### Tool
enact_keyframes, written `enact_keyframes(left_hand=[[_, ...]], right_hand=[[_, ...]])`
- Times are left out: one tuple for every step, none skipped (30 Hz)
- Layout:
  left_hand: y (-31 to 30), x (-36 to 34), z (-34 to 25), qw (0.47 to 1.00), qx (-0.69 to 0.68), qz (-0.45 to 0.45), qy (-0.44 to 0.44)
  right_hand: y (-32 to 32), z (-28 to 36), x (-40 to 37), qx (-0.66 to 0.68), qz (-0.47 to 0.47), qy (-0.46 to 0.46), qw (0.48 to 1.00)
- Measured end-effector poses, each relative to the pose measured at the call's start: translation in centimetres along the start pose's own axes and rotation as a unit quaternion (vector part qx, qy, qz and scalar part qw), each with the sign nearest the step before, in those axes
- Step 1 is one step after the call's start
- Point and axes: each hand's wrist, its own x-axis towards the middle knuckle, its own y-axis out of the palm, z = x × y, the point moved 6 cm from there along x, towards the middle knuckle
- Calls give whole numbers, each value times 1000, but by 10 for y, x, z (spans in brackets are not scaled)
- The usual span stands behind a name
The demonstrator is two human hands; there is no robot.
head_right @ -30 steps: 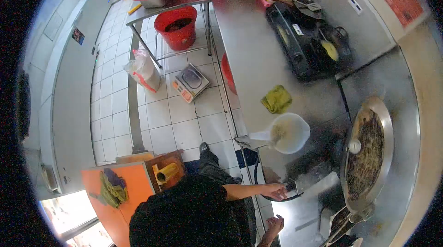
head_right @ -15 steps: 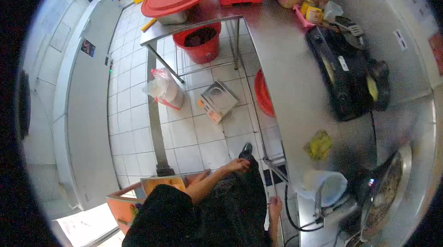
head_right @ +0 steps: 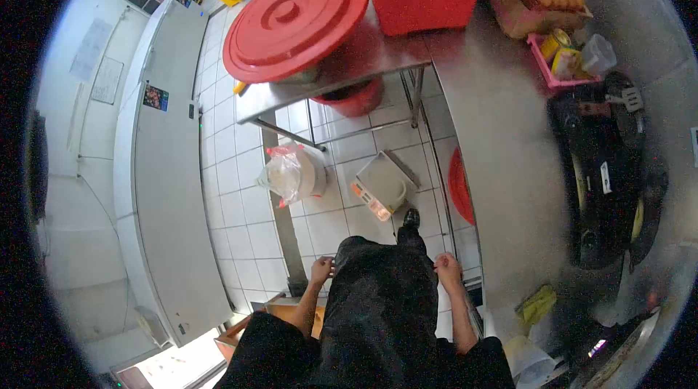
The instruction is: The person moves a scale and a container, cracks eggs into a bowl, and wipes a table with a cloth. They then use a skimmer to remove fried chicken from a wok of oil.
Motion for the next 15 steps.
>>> enact_keyframes(left_hand=[[-6,13,-6,1000,2,1,3],[-9,27,-8,999,3,-12,30],[-10,35,-10,998,3,-23,53],[-10,34,-24,998,4,-17,52],[-11,32,-46,999,5,11,34],[-14,35,-67,999,9,40,18],[-18,46,-77,998,16,49,26],[-22,57,-89,994,46,75,58],[-29,68,-96,988,77,102,87],[-42,80,-99,986,86,114,89],[-52,98,-107,980,125,114,102],[-58,114,-116,974,160,112,116],[-64,128,-121,973,160,122,117],[-72,146,-126,964,204,115,126],[-80,162,-131,953,250,107,133]], right_hand=[[-3,38,7,-110,-67,-110,986],[-3,83,3,-219,-135,-213,943],[-4,118,3,-262,-184,-175,931],[-7,152,0,-264,-237,-224,908],[-9,182,-4,-264,-292,-273,878],[-12,206,-5,-313,-341,-300,834],[-16,229,-6,-360,-390,-323,784],[-18,251,2,-356,-402,-318,781],[-18,275,1,-377,-457,-340,730],[-11,285,-8,-400,-506,-356,677],[-4,283,-10,-402,-515,-345,674],[-1,279,-3,-343,-501,-329,723],[2,274,7,-282,-481,-314,769],[12,266,14,-284,-486,-310,766],[28,243,29,-242,-419,-271,832]])
